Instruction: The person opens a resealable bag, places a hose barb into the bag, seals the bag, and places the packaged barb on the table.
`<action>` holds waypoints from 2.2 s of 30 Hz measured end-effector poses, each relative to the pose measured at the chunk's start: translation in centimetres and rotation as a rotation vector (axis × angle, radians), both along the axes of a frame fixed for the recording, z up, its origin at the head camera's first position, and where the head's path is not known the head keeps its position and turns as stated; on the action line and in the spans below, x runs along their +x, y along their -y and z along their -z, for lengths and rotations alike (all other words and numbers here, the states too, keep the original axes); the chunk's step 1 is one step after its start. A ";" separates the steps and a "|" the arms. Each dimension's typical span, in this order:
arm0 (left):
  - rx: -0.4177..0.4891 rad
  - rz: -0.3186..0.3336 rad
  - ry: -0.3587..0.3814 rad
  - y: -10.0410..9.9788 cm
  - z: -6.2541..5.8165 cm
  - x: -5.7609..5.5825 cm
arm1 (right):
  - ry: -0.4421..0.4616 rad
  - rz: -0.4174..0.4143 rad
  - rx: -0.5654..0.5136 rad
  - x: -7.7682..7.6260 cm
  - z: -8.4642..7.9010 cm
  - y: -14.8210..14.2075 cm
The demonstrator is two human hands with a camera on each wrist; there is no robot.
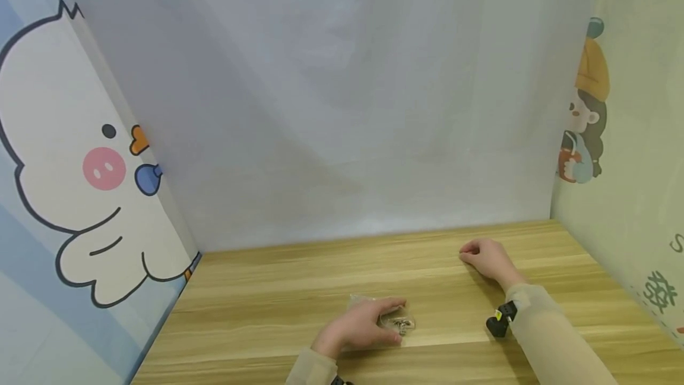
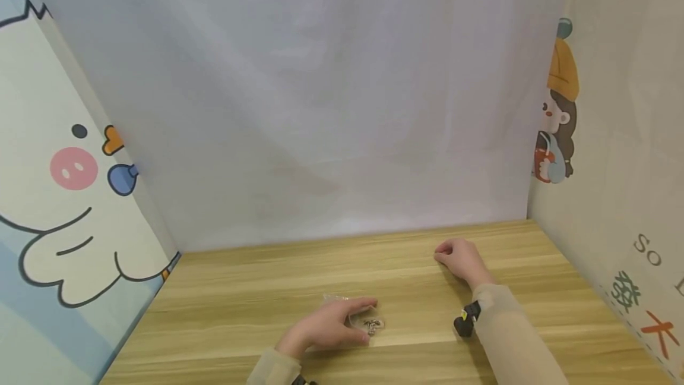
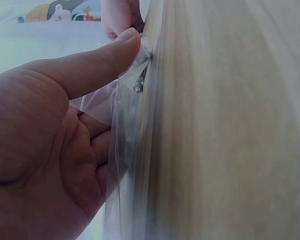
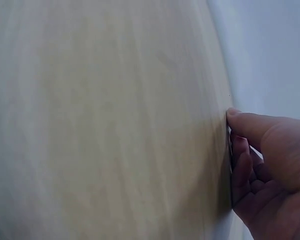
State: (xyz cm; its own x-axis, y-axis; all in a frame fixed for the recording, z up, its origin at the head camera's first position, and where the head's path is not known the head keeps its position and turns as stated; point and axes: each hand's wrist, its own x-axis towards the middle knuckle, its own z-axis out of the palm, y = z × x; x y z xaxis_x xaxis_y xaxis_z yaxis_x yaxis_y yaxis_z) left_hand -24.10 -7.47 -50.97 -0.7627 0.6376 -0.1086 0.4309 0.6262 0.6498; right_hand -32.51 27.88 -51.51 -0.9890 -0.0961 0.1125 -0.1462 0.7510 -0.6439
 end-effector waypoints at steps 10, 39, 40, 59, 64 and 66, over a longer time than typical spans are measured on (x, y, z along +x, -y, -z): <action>-0.003 0.010 -0.007 0.0 0.1 -0.2 | 0.000 -0.006 0.019 -0.1 0.1 0.1; 0.009 0.006 0.010 0.0 0.0 -0.1 | 0.025 -0.066 -0.058 1.4 0.2 0.4; 0.008 0.006 0.010 0.0 0.0 -0.1 | 0.028 -0.070 -0.065 1.6 0.1 0.5; 0.008 0.016 0.009 0.0 0.0 -0.2 | 0.022 -0.172 -0.153 5.0 -0.4 3.4; 0.007 0.020 -0.003 0.1 0.1 -0.2 | 0.052 -0.167 -0.174 5.6 -0.3 4.0; 0.011 0.021 -0.002 0.1 0.1 -0.3 | 0.067 -0.170 -0.179 5.7 -0.3 4.1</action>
State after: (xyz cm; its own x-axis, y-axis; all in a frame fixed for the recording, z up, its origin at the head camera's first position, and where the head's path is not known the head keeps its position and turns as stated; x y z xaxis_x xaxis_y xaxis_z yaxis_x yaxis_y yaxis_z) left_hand -24.40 -7.56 -51.10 -0.7494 0.6544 -0.1005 0.4449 0.6101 0.6556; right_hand -26.78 23.74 -51.25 -0.9662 -0.2460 0.0776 -0.2132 0.5926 -0.7767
